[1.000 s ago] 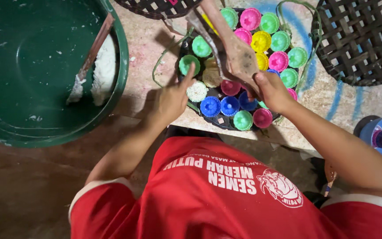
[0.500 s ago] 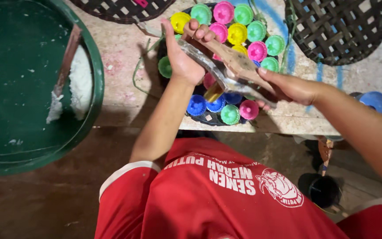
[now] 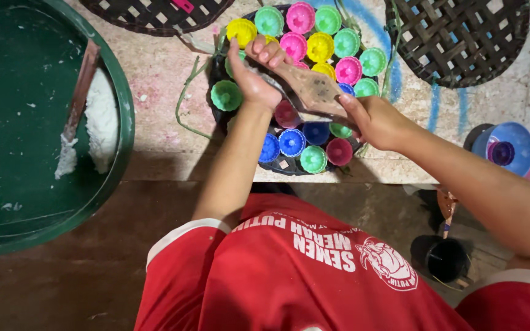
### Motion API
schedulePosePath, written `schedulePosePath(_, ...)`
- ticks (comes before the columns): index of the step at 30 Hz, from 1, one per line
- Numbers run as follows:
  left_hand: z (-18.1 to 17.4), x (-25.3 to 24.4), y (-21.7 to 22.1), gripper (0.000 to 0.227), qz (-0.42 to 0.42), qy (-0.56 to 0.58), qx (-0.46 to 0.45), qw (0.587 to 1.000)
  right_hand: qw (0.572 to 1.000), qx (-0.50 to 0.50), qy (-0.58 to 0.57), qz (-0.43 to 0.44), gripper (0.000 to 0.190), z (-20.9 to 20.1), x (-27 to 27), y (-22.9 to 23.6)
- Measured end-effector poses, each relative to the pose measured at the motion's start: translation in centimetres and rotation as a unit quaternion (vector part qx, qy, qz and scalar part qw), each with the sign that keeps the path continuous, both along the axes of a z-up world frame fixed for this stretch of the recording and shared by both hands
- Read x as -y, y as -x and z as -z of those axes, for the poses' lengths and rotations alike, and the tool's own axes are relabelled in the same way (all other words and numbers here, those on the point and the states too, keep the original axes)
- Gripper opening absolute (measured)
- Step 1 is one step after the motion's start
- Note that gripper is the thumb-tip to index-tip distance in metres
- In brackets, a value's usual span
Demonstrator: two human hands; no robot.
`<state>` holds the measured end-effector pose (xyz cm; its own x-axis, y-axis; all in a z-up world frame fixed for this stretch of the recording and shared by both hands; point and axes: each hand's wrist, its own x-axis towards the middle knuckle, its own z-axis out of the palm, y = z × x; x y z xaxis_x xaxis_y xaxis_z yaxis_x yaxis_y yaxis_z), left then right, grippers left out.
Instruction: The person arranges white ring-shaped dough pieces on a woven tray, then places colorful plastic molds into a basket and fills them with dough using a wooden tool.
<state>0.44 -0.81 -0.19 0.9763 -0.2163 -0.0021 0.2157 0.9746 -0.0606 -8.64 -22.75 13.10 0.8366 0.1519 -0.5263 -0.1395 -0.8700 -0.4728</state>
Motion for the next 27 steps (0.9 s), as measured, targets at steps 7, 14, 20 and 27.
schedulePosePath(7,-0.8,-1.6,-1.1,0.049,-0.006,-0.068,0.018,0.998,0.994,0.104,-0.026,-0.021,0.074,2.3,-0.9,0.5)
schedulePosePath(14,-0.3,-0.4,0.3,0.047,0.002,-0.044,-0.05,0.998,0.999,0.039,-0.001,-0.01,0.074,1.9,-0.1,0.8)
schedulePosePath(20,-0.6,0.4,-1.6,0.046,-0.02,-0.058,-0.012,0.998,0.989,0.148,0.019,-0.024,0.063,1.7,-0.1,0.4)
schedulePosePath(27,-1.4,-0.9,-0.8,0.049,-0.007,-0.103,-0.061,0.993,0.994,0.106,-0.031,0.007,0.065,3.0,-0.9,1.3)
